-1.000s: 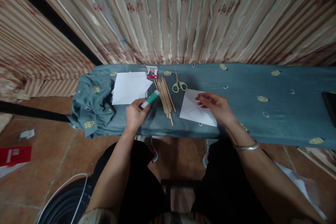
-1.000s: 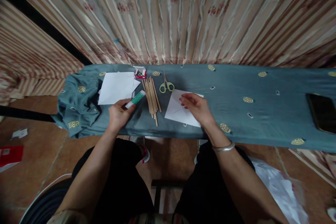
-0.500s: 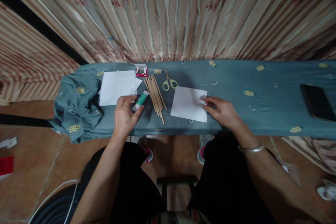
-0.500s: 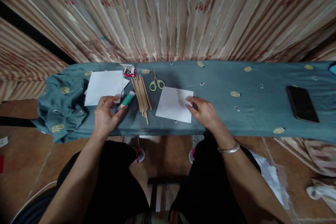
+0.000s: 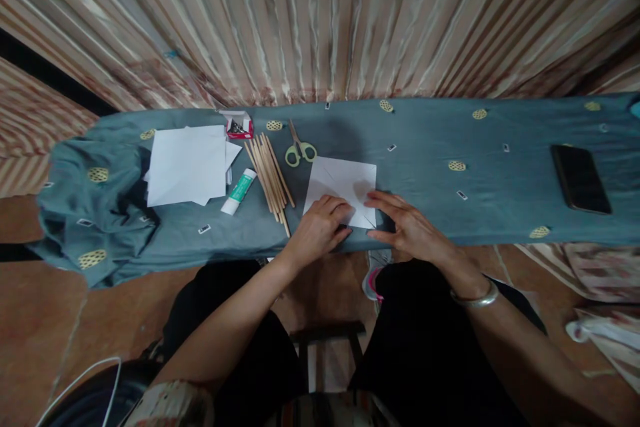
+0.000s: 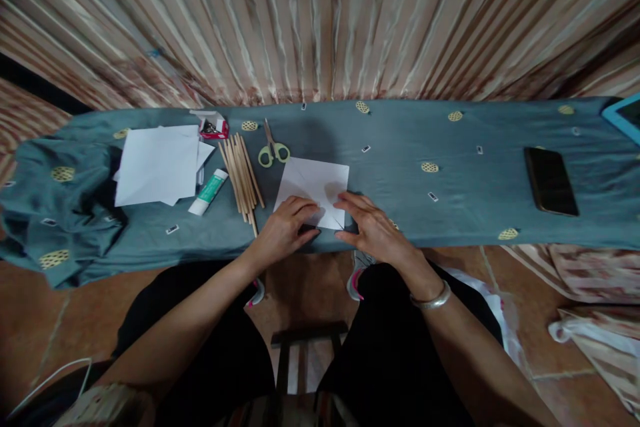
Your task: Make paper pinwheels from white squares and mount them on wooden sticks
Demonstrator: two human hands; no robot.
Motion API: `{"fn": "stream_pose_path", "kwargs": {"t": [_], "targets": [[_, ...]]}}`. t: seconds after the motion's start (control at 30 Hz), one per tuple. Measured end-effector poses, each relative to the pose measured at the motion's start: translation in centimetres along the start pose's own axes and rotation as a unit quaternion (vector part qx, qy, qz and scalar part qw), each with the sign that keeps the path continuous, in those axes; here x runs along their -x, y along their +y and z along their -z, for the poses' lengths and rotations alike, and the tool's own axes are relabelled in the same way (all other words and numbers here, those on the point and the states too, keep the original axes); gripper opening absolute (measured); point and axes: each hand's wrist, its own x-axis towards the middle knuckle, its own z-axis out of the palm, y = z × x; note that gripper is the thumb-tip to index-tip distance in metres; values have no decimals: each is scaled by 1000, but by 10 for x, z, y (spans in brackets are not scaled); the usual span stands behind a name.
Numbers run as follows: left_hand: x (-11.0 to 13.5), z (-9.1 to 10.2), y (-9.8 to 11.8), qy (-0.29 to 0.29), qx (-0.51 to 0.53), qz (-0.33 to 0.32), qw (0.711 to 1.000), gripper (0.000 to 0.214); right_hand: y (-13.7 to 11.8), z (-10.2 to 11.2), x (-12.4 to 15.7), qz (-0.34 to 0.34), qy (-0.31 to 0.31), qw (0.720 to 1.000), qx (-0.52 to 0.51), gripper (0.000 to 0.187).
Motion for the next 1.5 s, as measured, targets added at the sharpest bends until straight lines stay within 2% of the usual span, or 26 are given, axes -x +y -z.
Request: {"fn": "stream_pose_path", "kwargs": {"t": [0.13, 0.33, 0.4, 0.6, 0.73, 0.97, 1.07, 1.17, 1.3, 1.5], "targets": [[-5, -4, -1, -10, -31, 13, 999, 30, 2, 3, -3, 13, 12, 1000, -7, 47], [-2, -8, -1, 9, -59, -17, 998, 19, 4, 5, -4, -1, 1, 999, -53, 54], [-1, -7, -1, 14, -51, -12, 999, 19, 4, 3, -6, -13, 10, 996, -83, 48], [5, -1, 3, 19, 38, 25, 999, 17, 2, -8, -16, -43, 53, 975, -210, 13], [14, 0, 7, 13, 78, 34, 996, 18, -3, -15, -17, -66, 55, 960, -268, 16], [17, -4, 7, 10, 95, 61, 994, 16, -7, -22, -15, -89, 79, 963, -241, 18], [18, -6, 6, 24, 109, 85, 990, 27, -10, -26, -14, -110, 94, 963, -226, 17], [19, -7, 5, 31, 112, 73, 991, 34, -16, -29, -14, -131, 120, 965, -195, 13], [19, -6, 4, 20, 106, 38, 993, 27, -24, -30, -17, -97, 154, 972, -150, 8], [19, -9, 3, 32, 110, 39, 993, 23, -31, -29, -20, -86, 167, 978, -94, 9]]}}
